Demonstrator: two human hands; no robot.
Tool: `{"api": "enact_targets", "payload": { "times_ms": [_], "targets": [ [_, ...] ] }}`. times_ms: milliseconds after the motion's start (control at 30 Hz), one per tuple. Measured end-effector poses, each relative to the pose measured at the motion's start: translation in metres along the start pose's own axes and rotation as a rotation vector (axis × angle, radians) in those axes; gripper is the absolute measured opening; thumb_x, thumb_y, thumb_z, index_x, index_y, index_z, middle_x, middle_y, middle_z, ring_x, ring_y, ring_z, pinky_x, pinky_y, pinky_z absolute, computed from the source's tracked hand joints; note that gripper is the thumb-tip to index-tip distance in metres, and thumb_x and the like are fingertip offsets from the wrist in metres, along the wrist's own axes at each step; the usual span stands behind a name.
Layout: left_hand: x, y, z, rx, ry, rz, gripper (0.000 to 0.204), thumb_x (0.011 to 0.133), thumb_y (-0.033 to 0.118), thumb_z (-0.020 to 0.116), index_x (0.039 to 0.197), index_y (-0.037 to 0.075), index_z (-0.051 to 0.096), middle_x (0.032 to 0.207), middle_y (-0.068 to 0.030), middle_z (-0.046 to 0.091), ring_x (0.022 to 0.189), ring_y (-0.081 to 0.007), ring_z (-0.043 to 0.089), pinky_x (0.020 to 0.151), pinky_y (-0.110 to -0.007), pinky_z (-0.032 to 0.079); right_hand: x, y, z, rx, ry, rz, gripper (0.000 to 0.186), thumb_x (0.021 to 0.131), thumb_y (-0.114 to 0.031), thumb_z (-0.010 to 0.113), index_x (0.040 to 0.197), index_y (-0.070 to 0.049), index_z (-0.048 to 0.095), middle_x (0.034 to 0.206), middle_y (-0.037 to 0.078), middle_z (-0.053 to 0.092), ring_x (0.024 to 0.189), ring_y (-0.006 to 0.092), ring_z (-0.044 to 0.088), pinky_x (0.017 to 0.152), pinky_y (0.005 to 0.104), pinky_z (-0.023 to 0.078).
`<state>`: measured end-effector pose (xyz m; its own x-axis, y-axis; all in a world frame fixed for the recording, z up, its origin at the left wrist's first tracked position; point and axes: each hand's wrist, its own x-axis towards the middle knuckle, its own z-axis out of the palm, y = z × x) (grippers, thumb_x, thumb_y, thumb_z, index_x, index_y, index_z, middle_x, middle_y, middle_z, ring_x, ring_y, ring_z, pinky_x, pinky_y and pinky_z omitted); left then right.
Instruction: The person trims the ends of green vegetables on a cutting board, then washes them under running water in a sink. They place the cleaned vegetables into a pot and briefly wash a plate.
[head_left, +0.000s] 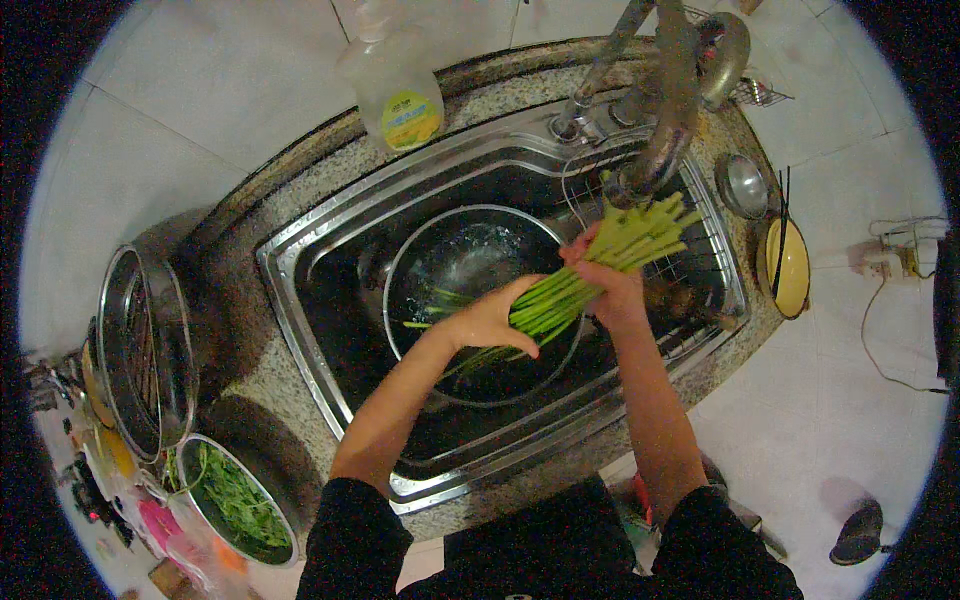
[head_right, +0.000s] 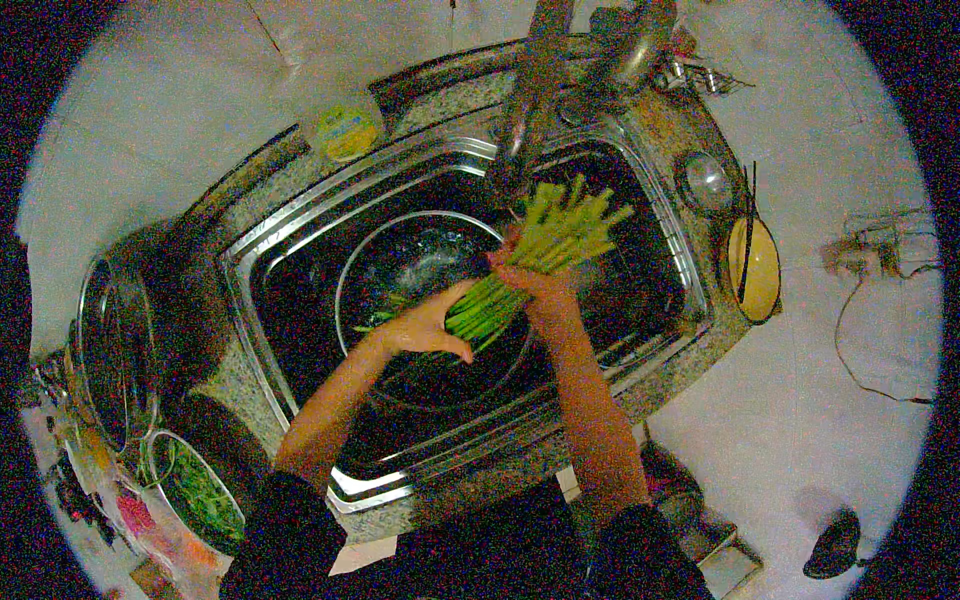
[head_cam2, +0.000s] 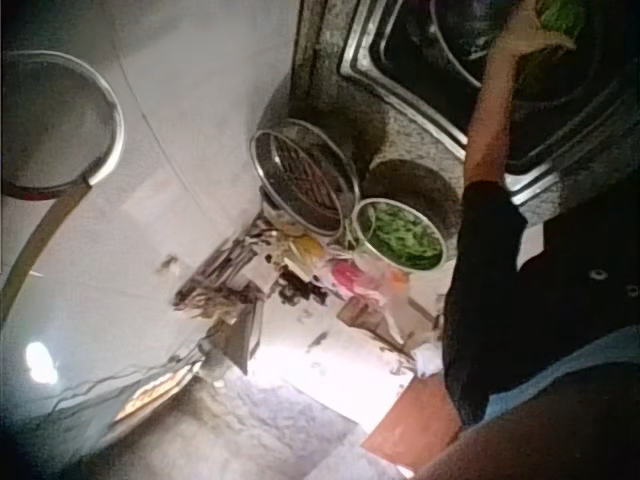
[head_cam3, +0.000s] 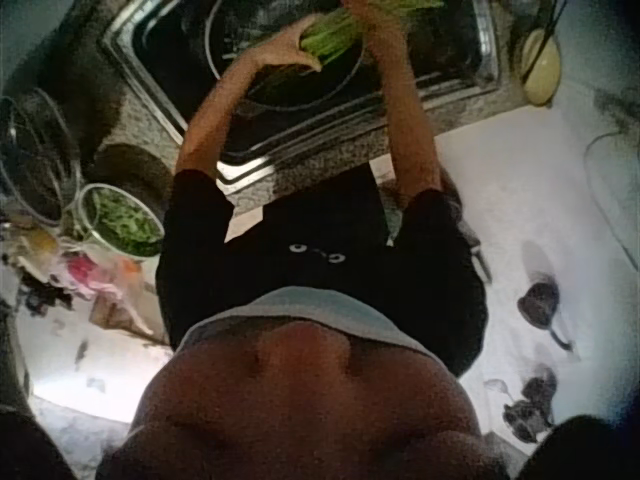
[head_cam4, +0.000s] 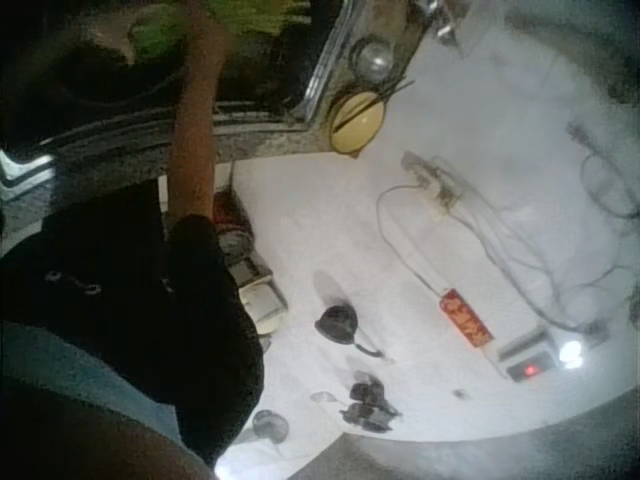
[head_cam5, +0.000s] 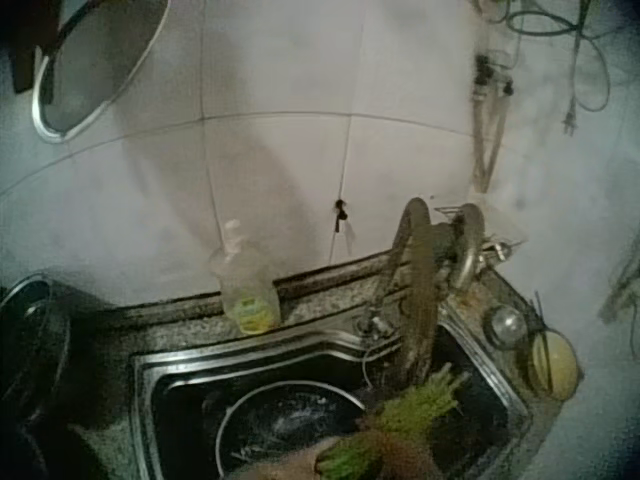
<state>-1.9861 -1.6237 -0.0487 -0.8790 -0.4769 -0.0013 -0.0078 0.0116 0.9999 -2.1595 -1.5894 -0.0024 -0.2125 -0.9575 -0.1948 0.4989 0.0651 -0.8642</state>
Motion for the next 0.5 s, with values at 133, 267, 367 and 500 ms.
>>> {"api": "enact_targets", "payload": {
  "times_ms": [133, 267, 367, 500],
  "targets": [
    [-0.025, -0.031, 0.000, 0.349, -0.025, -0.265, 0.062, 0.056, 0.021, 0.070, 0.109, 0.005, 0.042, 0.091, -0.0141, 0.056, 0.083, -0.0273, 0.054, 0.075, -0.033, 0.043, -0.007, -0.022, -0.011, 0.126, 0.006, -0.113, 0.040, 0.059, -0.003, 0.060, 0.096, -0.007, 0.043, 0.082, 0.004, 0.048, 0.077, 0.0178, 0.048, 0.080, 0.0350, 0.038],
    [-0.037, -0.013, -0.009, 0.277, 0.052, -0.345, 0.040, 0.056, 0.015, 0.063, 0.092, 0.002, 0.049, 0.078, -0.0149, 0.058, 0.071, -0.0248, 0.057, 0.066, -0.034, 0.045, -0.008, -0.029, -0.005, 0.243, 0.057, -0.193, 0.037, 0.062, -0.004, 0.056, 0.095, -0.008, 0.042, 0.079, 0.003, 0.045, 0.076, 0.0171, 0.045, 0.081, 0.0350, 0.035],
    [-0.054, 0.006, -0.023, 0.519, 0.129, -0.334, 0.041, 0.055, 0.017, 0.064, 0.089, 0.000, 0.048, 0.078, -0.0196, 0.055, 0.074, -0.0323, 0.055, 0.065, -0.037, 0.043, -0.005, -0.022, 0.004, 0.339, 0.058, -0.171, 0.037, 0.063, -0.003, 0.056, 0.097, -0.007, 0.042, 0.079, 0.003, 0.047, 0.075, 0.0175, 0.047, 0.082, 0.0360, 0.036],
    [-0.095, 0.023, -0.026, 0.516, 0.253, -0.512, 0.048, 0.054, 0.018, 0.064, 0.095, -0.001, 0.049, 0.083, -0.0209, 0.056, 0.079, -0.0317, 0.056, 0.069, -0.036, 0.043, 0.009, 0.004, 0.029, 0.426, 0.028, 0.008, 0.037, 0.064, -0.004, 0.056, 0.098, -0.006, 0.044, 0.078, 0.005, 0.050, 0.072, 0.0184, 0.051, 0.081, 0.0373, 0.038]
  ]
}}
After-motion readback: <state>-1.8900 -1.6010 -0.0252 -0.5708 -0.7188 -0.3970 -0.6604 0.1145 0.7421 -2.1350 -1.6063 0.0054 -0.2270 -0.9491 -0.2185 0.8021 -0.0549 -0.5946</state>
